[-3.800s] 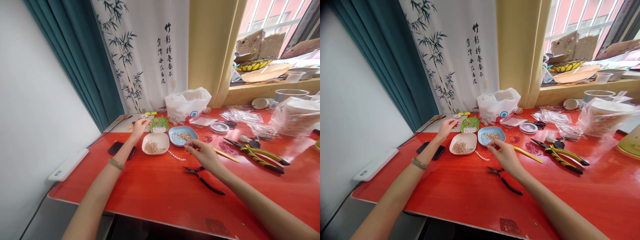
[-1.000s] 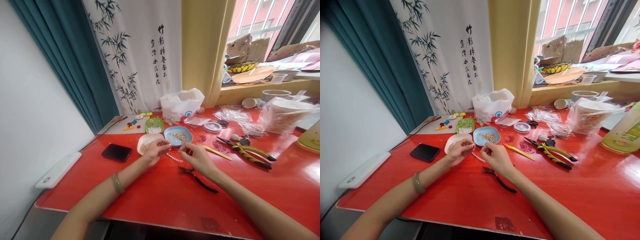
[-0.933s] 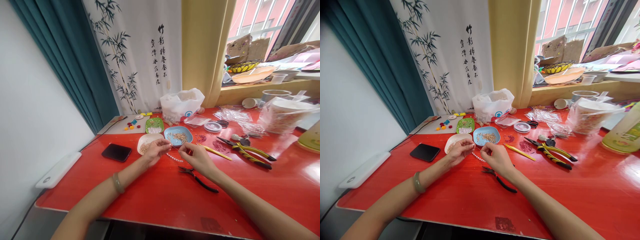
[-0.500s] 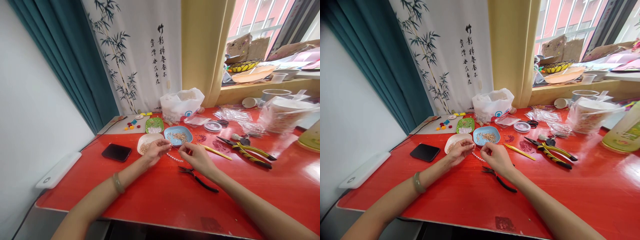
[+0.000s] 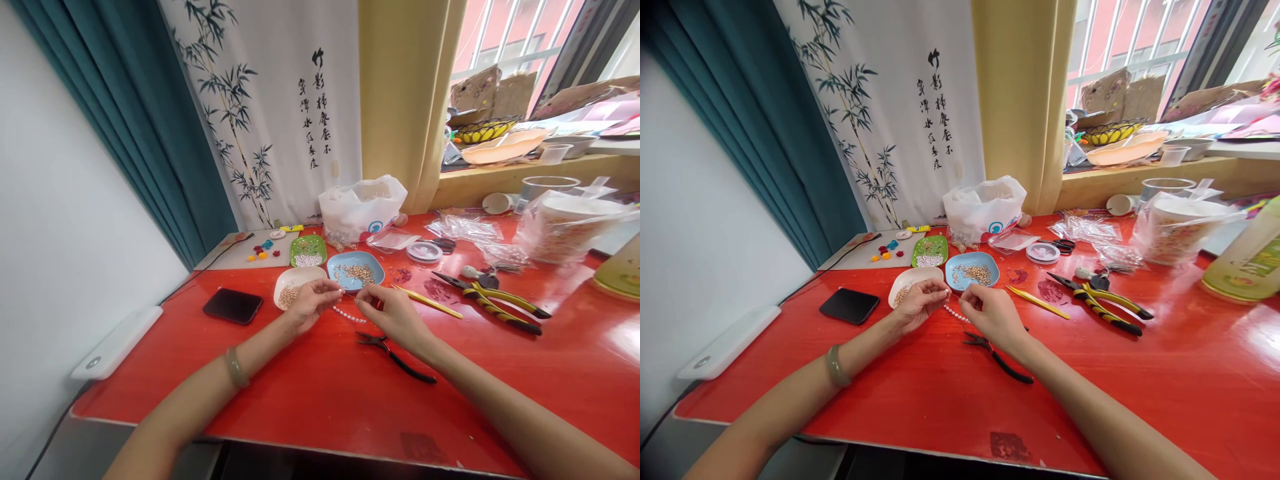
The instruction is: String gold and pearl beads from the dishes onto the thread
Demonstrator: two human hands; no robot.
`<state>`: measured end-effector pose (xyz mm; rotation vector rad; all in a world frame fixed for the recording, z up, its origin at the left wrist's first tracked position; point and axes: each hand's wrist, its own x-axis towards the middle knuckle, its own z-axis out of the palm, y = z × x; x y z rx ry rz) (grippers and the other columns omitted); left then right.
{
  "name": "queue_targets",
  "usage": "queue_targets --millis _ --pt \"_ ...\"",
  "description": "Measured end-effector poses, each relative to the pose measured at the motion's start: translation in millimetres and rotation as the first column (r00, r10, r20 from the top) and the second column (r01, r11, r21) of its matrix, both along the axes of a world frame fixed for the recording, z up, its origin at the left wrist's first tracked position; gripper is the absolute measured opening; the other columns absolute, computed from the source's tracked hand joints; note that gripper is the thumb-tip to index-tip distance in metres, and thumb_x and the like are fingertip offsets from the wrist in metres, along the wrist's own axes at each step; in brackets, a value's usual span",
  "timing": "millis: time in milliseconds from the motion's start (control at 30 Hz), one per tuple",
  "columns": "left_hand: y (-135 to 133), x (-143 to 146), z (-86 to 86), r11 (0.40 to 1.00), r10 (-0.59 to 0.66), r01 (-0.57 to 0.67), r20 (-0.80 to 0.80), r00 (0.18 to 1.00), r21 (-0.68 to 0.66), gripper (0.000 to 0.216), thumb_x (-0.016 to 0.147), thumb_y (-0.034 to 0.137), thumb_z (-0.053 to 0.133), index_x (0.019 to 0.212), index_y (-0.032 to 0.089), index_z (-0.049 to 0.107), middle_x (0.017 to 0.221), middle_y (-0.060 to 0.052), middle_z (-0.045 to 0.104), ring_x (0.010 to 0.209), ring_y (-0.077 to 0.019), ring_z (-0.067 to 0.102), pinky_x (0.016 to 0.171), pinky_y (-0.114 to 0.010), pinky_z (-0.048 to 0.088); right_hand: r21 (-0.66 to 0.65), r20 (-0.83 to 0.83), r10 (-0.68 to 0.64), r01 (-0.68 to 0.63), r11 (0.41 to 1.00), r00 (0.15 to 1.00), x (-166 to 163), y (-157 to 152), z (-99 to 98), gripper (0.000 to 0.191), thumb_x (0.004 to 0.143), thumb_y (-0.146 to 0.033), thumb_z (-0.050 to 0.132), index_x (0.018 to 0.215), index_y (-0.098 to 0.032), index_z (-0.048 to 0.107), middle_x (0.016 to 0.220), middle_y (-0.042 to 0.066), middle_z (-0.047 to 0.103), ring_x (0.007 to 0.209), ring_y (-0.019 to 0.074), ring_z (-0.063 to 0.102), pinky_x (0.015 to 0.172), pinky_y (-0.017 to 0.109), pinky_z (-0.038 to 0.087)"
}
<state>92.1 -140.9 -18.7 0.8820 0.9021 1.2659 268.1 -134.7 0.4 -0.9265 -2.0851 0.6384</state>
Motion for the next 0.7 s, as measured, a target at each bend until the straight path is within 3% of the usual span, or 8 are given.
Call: queue_targets --millis 200,433,700 --pt "-3.3 4.6 -0.1 1.000 -0.027 0.027 0.001 1.000 -0.002 0.021 0.054 0.016 0.075 0.069 0.012 0.062 0.068 0.000 0.061 0.064 -0.0068 0.056 0.068 -0.021 0.044 0.100 0.049 -0.048 0.043 0.994 0.998 0.2 -0.6 -2.8 0.015 0.075 -0.018 0.046 0.067 -0.018 0.058 0.050 -0.003 0.055 0.043 0.0081 0.042 0.046 0.018 0.032" --pt "-5.6 8.2 0.8 0.999 -0.033 0.033 0.000 0.999 -0.017 0.020 0.053 0.018 0.076 0.067 0.012 0.062 0.066 0.001 0.059 0.063 -0.0062 0.054 0.066 -0.020 0.042 0.266 0.171 -0.106 0.058 0.962 0.980 1.9 -4.0 -3.6 0.018 0.078 -0.021 0.043 0.071 -0.019 0.060 0.064 0.002 0.064 0.050 0.0107 0.051 0.050 0.020 0.032" --pt "-7.4 10.4 -1.2 0.997 -0.071 0.071 -0.018 0.997 0.006 0.021 0.054 0.020 0.076 0.067 0.012 0.061 0.065 0.000 0.059 0.060 -0.0070 0.054 0.065 -0.022 0.043 0.338 0.251 -0.119 0.028 0.941 0.961 3.3 -7.1 -5.1 0.019 0.079 -0.023 0.042 0.070 -0.018 0.058 0.057 0.001 0.061 0.047 0.0098 0.049 0.048 0.020 0.028"
